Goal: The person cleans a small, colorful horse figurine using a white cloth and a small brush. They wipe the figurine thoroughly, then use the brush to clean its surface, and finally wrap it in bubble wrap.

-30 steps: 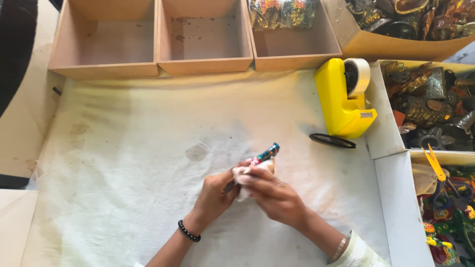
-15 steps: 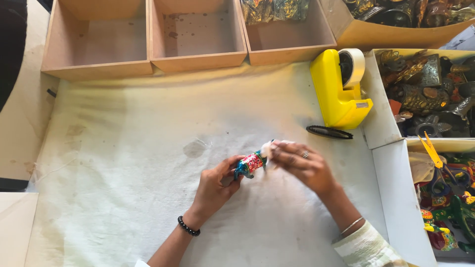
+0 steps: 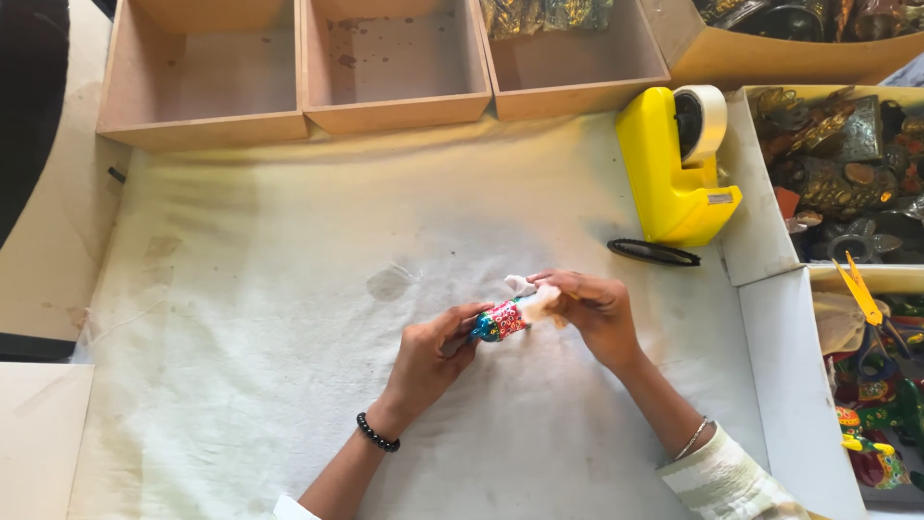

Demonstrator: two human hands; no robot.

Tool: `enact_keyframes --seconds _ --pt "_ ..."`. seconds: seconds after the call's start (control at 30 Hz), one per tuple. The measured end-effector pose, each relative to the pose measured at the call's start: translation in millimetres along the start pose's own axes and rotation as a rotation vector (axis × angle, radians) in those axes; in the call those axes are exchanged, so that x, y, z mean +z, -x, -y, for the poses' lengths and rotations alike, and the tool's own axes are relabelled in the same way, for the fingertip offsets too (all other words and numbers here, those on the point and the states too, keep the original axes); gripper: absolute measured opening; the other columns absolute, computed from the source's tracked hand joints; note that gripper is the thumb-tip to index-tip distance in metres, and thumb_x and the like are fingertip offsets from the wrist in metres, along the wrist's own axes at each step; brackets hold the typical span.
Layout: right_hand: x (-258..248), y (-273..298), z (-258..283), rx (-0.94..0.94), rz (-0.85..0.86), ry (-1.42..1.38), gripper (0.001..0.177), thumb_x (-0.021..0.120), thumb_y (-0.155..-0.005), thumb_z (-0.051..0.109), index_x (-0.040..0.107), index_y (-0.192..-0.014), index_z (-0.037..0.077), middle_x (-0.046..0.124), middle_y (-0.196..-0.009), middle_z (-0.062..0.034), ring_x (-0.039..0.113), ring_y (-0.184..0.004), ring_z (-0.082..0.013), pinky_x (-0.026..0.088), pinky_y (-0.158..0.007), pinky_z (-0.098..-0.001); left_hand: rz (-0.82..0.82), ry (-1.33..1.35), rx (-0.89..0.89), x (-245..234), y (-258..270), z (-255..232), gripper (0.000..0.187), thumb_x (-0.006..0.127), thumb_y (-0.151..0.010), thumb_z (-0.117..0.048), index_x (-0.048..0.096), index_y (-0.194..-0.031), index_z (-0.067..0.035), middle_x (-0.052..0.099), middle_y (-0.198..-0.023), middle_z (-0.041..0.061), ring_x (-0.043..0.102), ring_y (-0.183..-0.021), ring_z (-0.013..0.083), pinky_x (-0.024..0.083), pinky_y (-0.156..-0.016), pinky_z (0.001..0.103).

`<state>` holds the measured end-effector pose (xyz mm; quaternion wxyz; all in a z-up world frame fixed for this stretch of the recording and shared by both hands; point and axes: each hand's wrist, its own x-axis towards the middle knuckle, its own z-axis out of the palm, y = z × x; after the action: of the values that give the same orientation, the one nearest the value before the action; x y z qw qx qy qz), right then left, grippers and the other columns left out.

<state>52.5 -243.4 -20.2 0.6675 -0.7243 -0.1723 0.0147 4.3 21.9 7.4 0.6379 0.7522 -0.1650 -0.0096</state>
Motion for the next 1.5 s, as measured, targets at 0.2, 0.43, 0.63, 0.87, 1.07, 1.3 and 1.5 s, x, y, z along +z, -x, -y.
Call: enact_keyframes --seconds 0.2,0.43,0.63,0.87,1.07,1.3,1.5 --pt "-1.8 1.6 -35.1 0.265 -0.455 -0.722 0.022 0.062 -0.103 0.011 0.072 -0.119 -0.002 0.075 -0.11 -0.0088 0.071 -0.097 -0.0153 0.057 -0.089 -0.032 -0.037 -0.241 -0.01 -0.5 0.8 -5.8 0.047 0.069 -0.081 0.012 0.07 -0.124 -0.007 0.078 -0.101 0.012 0.079 -0.087 0.0218 0.061 -0.074 0.031" --pt "2.9 3.8 -14.0 -0.046 -0.668 -0.456 0.027 0.065 -0.105 0.01 0.071 -0.13 0.004 0.072 -0.118 -0.0035 0.067 -0.102 -0.0089 0.056 -0.094 -0.0273 -0.348 -0.65 0.222 4.0 5.4 -18.2 0.041 0.068 -0.086 0.012 0.068 -0.124 -0.003 0.075 -0.11 0.013 0.075 -0.091 0.0291 0.06 -0.072 0.034" --pt "28.6 -1.5 27.3 -0.109 -0.246 0.209 0.025 0.067 -0.094 0.002 0.075 -0.118 0.002 0.075 -0.124 -0.0117 0.067 -0.094 -0.019 0.054 -0.081 -0.0309 -0.044 -0.818 0.5 6.1 7.4 -3.1 0.03 0.069 -0.079 0.0 0.07 -0.108 -0.006 0.072 -0.12 0.008 0.071 -0.118 0.0278 0.059 -0.092 0.037" --pt "32.4 -6.7 33.4 -0.31 0.05 0.563 0.029 0.069 -0.085 -0.003 0.074 -0.114 0.004 0.075 -0.118 -0.0134 0.072 -0.114 -0.0294 0.058 -0.096 -0.0355 -0.066 -0.832 0.348 8.0 1.1 -11.8 0.034 0.067 -0.077 0.001 0.075 -0.108 -0.01 0.074 -0.118 0.003 0.069 -0.111 0.0254 0.054 -0.092 0.038" --pt "26.9 -3.0 21.2 -0.219 -0.153 0.446 0.023 0.069 -0.091 -0.002 0.075 -0.113 0.002 0.077 -0.108 -0.0138 0.075 -0.093 -0.0221 0.058 -0.083 -0.0301 -0.232 -0.958 0.284 13.7 5.3 -4.3 0.029 0.067 -0.076 0.002 0.073 -0.1 -0.013 0.074 -0.113 0.002 0.068 -0.105 0.0223 0.046 -0.092 0.04" --pt "32.5 7.6 31.7 -0.316 -0.211 0.454 0.02 0.068 -0.094 -0.002 0.074 -0.113 0.003 0.077 -0.109 -0.0126 0.073 -0.077 -0.0199 0.057 -0.071 -0.0279 -0.259 -0.972 0.322 14.9 4.5 7.3 0.029 0.064 -0.073 0.004 0.068 -0.097 -0.011 0.071 -0.11 0.006 0.065 -0.102 0.0283 0.046 -0.087 0.042" --pt "37.1 24.8 37.4 -0.537 -0.141 0.685 0.023 0.069 -0.094 0.0 0.074 -0.116 0.005 0.073 -0.117 -0.0155 0.073 -0.103 -0.0328 0.058 -0.089 -0.0381 -0.268 -0.922 0.375 14.9 6.4 12.4 0.032 0.061 -0.074 0.007 0.067 -0.1 -0.01 0.069 -0.107 0.007 0.064 -0.105 0.0316 0.05 -0.086 0.044"
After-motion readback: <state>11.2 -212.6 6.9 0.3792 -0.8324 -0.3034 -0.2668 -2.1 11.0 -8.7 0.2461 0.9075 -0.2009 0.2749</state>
